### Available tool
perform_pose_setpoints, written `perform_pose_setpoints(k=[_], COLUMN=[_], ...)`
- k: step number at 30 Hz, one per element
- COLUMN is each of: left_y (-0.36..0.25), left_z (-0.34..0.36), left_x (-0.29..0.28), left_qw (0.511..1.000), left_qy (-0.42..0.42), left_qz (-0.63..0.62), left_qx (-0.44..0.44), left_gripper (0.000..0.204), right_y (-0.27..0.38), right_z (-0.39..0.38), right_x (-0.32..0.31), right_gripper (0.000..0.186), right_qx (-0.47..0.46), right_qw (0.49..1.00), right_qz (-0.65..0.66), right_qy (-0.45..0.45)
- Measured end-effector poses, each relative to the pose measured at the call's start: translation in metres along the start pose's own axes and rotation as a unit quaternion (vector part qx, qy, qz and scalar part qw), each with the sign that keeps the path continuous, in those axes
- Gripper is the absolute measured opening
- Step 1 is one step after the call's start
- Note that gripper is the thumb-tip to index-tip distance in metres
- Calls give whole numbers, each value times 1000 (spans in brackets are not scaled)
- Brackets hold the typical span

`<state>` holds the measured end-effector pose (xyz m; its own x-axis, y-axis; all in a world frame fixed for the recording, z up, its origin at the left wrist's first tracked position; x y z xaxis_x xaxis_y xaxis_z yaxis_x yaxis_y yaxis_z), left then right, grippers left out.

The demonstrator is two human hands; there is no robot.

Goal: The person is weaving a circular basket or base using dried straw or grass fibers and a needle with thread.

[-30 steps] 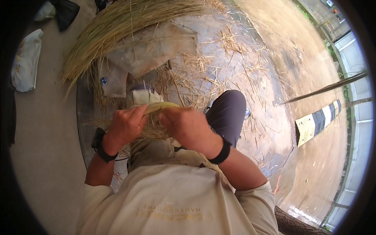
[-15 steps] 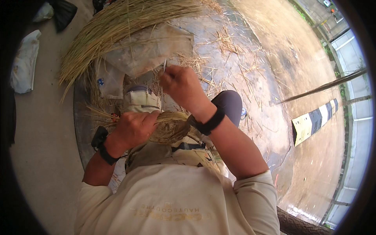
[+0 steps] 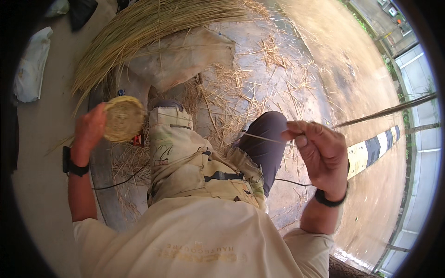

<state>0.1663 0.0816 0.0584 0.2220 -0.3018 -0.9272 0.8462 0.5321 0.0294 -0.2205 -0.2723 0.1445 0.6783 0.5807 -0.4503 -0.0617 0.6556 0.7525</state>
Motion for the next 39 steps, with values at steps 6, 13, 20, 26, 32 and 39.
perform_pose_setpoints(k=[6,13,20,26,32,39], left_y=[99,142,-44,-170,-182,-184], left_z=[-54,-112,-24,8,10,10], left_x=[-8,-3,-10,10,18,29], left_qw=[986,977,986,938,940,927], left_qy=[89,121,118,125,116,98], left_qz=[112,132,-121,-298,-308,-344], left_qx=[-90,-120,-11,128,88,110], left_gripper=[12,13,16,31,48,42], right_y=[-103,-224,-202,-42,-116,-145], right_z=[-48,-139,-81,5,-28,-44], right_x=[-111,-307,-144,149,200,159], right_gripper=[5,45,35,44,70,55], right_qx=[23,284,178,-50,336,223], right_qw=[906,674,944,969,818,856], right_qz=[-422,-655,-258,177,267,151], right_qy=[12,-193,-104,164,383,441])
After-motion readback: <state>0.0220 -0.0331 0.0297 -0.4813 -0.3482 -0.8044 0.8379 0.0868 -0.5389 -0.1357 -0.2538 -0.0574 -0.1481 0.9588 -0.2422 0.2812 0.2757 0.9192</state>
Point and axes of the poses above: each hand's wrist, its own z-axis towards the middle knuckle, its own x-axis out of the palm, y = z × x, the point moved 5 cm from there along z, towards the middle knuckle, and after that the axes turned 7 degrees about -y, right-handed, at the moved point
